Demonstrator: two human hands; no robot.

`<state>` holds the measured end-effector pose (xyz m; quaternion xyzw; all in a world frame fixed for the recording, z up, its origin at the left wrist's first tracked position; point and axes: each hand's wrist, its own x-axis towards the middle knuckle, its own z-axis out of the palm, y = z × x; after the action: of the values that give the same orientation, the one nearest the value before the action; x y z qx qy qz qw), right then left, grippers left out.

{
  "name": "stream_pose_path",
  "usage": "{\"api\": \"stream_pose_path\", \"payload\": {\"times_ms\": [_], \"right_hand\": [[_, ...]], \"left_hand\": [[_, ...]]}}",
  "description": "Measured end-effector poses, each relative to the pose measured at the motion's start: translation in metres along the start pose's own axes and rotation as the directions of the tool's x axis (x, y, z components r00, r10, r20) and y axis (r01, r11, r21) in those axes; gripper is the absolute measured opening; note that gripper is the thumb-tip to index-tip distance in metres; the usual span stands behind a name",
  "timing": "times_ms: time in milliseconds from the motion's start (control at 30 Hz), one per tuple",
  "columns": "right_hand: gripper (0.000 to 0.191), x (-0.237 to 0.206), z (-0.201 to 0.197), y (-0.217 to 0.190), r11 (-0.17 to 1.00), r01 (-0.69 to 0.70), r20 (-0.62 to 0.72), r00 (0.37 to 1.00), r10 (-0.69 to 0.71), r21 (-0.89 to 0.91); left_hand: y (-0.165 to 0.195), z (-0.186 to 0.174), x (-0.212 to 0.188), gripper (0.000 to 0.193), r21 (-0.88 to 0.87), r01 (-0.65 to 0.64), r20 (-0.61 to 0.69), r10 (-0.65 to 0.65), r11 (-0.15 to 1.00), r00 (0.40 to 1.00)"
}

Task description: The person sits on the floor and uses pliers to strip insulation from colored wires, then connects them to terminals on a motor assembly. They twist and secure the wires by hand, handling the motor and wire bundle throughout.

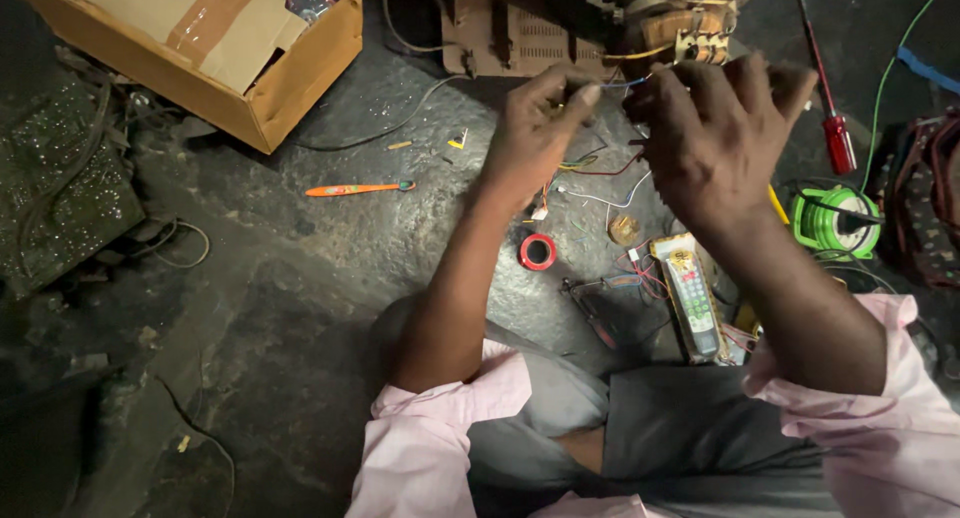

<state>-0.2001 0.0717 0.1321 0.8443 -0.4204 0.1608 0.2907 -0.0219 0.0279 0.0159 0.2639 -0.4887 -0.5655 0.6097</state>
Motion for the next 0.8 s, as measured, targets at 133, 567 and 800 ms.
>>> {"api": "stream_pose_path", "payload": {"times_ms": [133,567,800], "right_hand": [[0.035,-0.003,0.001,0.013,0.999,0.037,-0.012,0.999,-0.036,0.024],[0.036,-0.002,-0.003,0.026,0.999,0.043,-0.088,0.995,-0.042,0.010],[0.023,0.001,0.001,0.028,0.985,0.027,-0.070,0.997,-0.015,0.169]], "left_hand": [[0.006,0.014,0.005,0.016,-0.145,0.256,-0.057,-0.267,0.956,0.962],[-0.017,0.045,0.023,0.020,-0.300,0.200,0.000,-0.210,0.932,0.978],[-0.018,0.037,0.018,0.021,-0.189,0.129,0.037,-0.124,0.973,0.992]]}}
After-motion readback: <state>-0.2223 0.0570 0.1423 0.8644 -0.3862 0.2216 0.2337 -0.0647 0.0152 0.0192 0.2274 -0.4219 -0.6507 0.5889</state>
